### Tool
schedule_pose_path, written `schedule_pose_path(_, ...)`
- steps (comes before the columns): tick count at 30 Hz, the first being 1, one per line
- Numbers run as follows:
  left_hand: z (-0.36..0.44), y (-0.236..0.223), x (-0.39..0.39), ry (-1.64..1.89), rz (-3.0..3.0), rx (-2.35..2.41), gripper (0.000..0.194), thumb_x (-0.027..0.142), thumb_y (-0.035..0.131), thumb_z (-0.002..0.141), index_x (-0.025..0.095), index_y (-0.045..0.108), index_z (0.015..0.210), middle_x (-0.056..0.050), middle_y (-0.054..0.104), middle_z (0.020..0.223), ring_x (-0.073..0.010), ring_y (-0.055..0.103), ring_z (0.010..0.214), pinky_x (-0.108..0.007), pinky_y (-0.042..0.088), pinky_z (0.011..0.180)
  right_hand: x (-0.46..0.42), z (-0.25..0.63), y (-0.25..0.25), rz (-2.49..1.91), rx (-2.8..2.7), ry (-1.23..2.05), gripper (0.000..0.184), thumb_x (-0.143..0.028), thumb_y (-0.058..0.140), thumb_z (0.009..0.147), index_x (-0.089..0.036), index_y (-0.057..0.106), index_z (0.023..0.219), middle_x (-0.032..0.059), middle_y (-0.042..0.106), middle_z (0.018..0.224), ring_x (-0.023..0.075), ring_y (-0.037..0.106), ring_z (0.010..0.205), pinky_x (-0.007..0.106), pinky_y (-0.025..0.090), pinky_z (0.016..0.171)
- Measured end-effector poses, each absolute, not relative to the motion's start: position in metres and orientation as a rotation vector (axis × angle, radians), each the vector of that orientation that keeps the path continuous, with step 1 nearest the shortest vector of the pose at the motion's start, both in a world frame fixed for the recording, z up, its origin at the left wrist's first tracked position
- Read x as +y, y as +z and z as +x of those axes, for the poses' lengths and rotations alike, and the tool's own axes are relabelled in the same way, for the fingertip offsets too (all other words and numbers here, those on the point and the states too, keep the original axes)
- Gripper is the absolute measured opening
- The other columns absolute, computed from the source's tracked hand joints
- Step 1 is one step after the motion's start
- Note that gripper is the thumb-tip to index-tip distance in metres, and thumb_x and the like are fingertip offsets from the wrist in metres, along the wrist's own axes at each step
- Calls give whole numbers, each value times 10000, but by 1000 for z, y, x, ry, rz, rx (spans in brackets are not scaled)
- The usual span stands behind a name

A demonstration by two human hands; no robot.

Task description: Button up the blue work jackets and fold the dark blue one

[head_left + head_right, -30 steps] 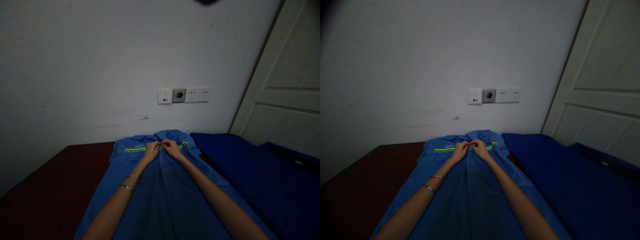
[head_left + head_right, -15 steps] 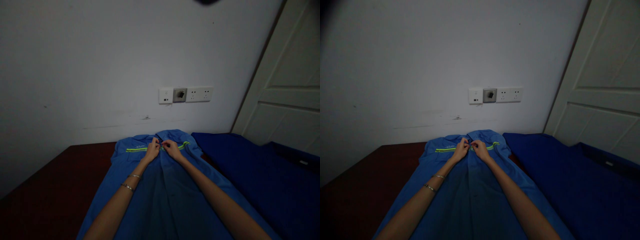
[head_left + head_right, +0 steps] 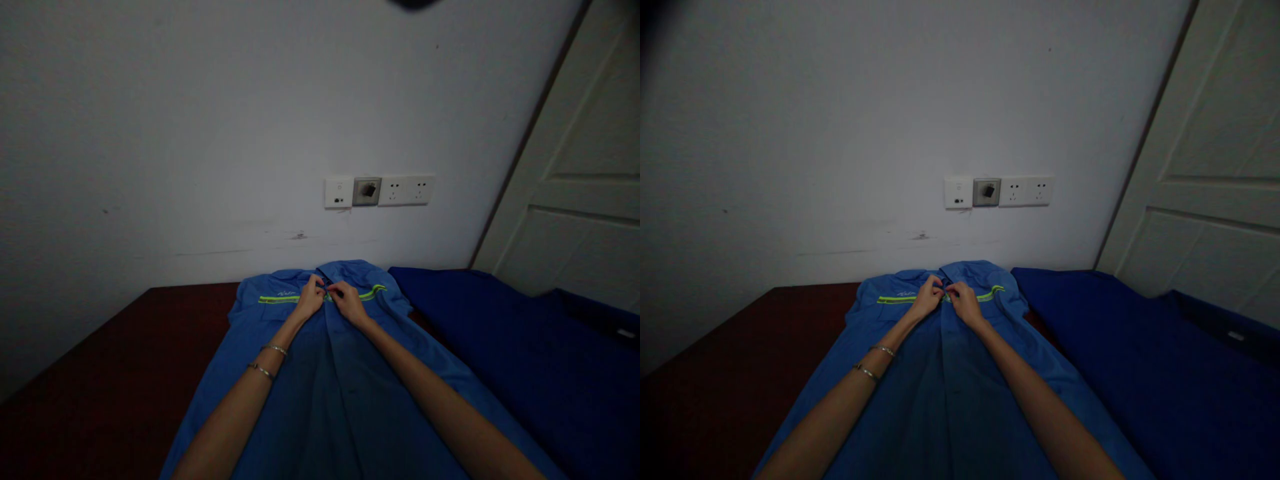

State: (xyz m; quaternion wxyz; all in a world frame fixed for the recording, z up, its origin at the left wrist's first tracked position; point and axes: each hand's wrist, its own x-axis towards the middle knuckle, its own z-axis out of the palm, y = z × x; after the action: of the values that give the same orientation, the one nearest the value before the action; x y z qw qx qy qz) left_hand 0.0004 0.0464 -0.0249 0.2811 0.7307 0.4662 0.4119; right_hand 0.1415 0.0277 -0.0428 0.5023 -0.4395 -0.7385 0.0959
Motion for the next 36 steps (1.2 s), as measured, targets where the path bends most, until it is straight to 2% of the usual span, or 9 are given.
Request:
schedule_pose_path(5,-4,-18,49,981,1860,1211,282,39,470,659,158,471,914,116,414,440,-66,398,391,-165,313,453,28,142,-44,-1069,-1792,251,226,-122,475,759,-177,644,900,54,639,845,152,573,760,280,435,735)
schedule_pose_path(7,-5,-15,48,940,1879,1191,284,52,482,659,147,497,925,104,447,460,-68,422,409,-167,335,462,27,142,-43,-1069,-1793,266,245,-119,470,754,-171,627,934,49,634,834,150,571,745,282,436,733)
schedule_pose_path(10,-6,-5,47,956,2001,1204,182,92,522,655,135,561,827,40,572,599,-85,523,547,-185,405,551,25,141,-42,-1070,-1800,274,264,-110,469,745,-165,601,966,36,623,808,143,565,723,272,436,721)
schedule_pose_path(13,-12,9,47,1021,2176,1383,71,126,565,635,129,609,690,-10,627,694,-121,564,676,-217,431,645,24,141,-41,-1066,-1800,284,267,-94,464,737,-161,581,968,24,609,787,134,559,710,255,435,706)
schedule_pose_path(15,-16,18,45,911,2181,1526,57,155,579,641,121,618,615,-18,619,618,-133,565,628,-231,436,620,23,141,-42,-1055,-1799,291,268,-85,460,735,-157,568,969,21,602,782,132,558,714,250,435,708)
schedule_pose_path(19,-16,21,37,493,1863,1433,288,316,551,738,102,583,548,-15,567,483,-97,506,406,-219,421,457,23,141,-43,-1066,-1799,294,254,-97,468,740,-161,557,969,24,599,792,138,559,730,260,434,722)
schedule_pose_path(26,1,1,29,596,1479,1338,390,480,590,719,112,506,620,11,516,476,-113,560,413,-199,437,411,27,142,-47,-1070,-1792,338,274,-97,494,720,-174,562,974,30,614,827,146,569,755,279,438,736)
schedule_pose_path(30,1,-7,34,647,1477,1314,389,485,579,728,122,482,626,28,495,479,-90,533,398,-184,417,403,29,142,-48,-1034,-1795,352,264,-104,498,717,-169,568,963,31,619,823,142,575,751,273,444,732)
schedule_pose_path(36,-3,-14,39,658,1468,1257,294,364,524,794,131,461,626,33,487,455,-80,510,377,-161,376,376,28,143,-46,-1012,-1789,372,277,-80,478,687,-150,589,931,38,630,820,137,581,739,271,455,722)
